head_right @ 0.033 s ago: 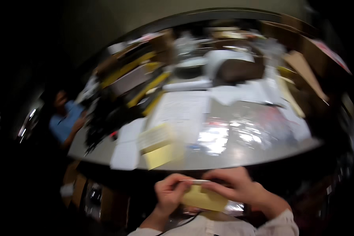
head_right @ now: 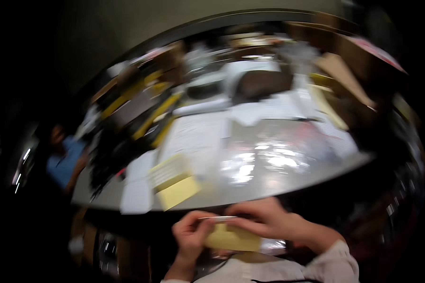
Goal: The person sits at a cluttered table and repeatedly picks up small yellow notepads, opens them, and places them into clear plastic bags. The person handles the items one by one, occasionally adjusting the stack of notepads or the pile of bags on the table.
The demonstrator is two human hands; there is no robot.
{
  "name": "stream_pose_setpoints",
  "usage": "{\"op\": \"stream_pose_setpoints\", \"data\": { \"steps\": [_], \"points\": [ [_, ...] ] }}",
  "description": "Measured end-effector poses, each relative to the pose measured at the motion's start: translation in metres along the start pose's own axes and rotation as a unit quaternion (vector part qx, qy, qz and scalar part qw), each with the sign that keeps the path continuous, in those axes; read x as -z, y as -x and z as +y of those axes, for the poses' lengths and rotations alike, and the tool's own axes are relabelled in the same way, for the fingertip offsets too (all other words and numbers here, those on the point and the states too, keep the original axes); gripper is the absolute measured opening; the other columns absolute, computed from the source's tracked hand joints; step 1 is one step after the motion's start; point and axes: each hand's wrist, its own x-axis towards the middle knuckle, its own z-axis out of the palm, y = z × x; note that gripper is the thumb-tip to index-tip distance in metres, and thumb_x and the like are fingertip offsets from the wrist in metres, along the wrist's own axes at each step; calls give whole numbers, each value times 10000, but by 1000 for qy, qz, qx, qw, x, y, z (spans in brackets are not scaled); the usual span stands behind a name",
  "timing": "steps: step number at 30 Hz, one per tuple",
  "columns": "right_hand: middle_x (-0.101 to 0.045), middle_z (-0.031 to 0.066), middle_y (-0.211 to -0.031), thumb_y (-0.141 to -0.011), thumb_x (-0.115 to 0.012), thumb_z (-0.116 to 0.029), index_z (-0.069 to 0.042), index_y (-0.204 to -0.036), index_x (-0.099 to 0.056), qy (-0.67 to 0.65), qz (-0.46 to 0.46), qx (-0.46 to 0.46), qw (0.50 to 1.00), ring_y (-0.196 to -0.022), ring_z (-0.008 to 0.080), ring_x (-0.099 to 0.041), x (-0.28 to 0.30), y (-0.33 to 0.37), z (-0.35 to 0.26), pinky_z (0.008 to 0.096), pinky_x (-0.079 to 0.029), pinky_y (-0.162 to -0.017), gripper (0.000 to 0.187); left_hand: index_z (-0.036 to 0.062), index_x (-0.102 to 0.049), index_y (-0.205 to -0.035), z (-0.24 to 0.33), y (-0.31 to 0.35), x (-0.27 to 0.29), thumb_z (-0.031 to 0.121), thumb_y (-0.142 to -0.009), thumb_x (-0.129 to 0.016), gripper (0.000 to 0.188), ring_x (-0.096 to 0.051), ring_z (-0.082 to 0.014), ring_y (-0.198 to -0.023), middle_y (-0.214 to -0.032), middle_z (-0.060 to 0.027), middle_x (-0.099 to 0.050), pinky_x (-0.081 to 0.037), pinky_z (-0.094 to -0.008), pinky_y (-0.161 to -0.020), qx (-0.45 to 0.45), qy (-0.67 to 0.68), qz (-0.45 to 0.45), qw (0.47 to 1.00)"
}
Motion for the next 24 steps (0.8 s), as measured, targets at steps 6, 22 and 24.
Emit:
{"op": "stream_pose_setpoints", "data": {
  "steps": [6,22,24],
  "points": [
    [-693,151,-807,-988,-682,-289,-8,-1022,-685,-52,29,61,996,-709,295,-667,-13,1,36,373,-504,-633,283,-59,-638,-1264,-64,-20,-8,8,-977,-690,300,-674,-192,-961,-1105,-144,-723,-563,-298,-767,-23,-14,-53,998],
    [-756,88,-955,-989,-730,-344,-25,-1090,-756,-80,200,-11,977,-895,144,-672,2,38,63,323,-537,-812,335,-65,-642,-1217,-63,-90,-73,24,-972,-702,268,-673,-204,-934,-1071,-157,-717,-563,-305,-767,-56,-60,-199,977],
    [-752,90,-925,-983,-739,-343,-23,-1062,-757,-84,142,-22,986,-865,145,-669,17,44,47,330,-532,-790,330,-65,-643,-1211,-63,-95,-81,26,-972,-702,263,-672,-205,-930,-1068,-159,-717,-563,-305,-768,-57,-60,-210,974]
  ]
}}
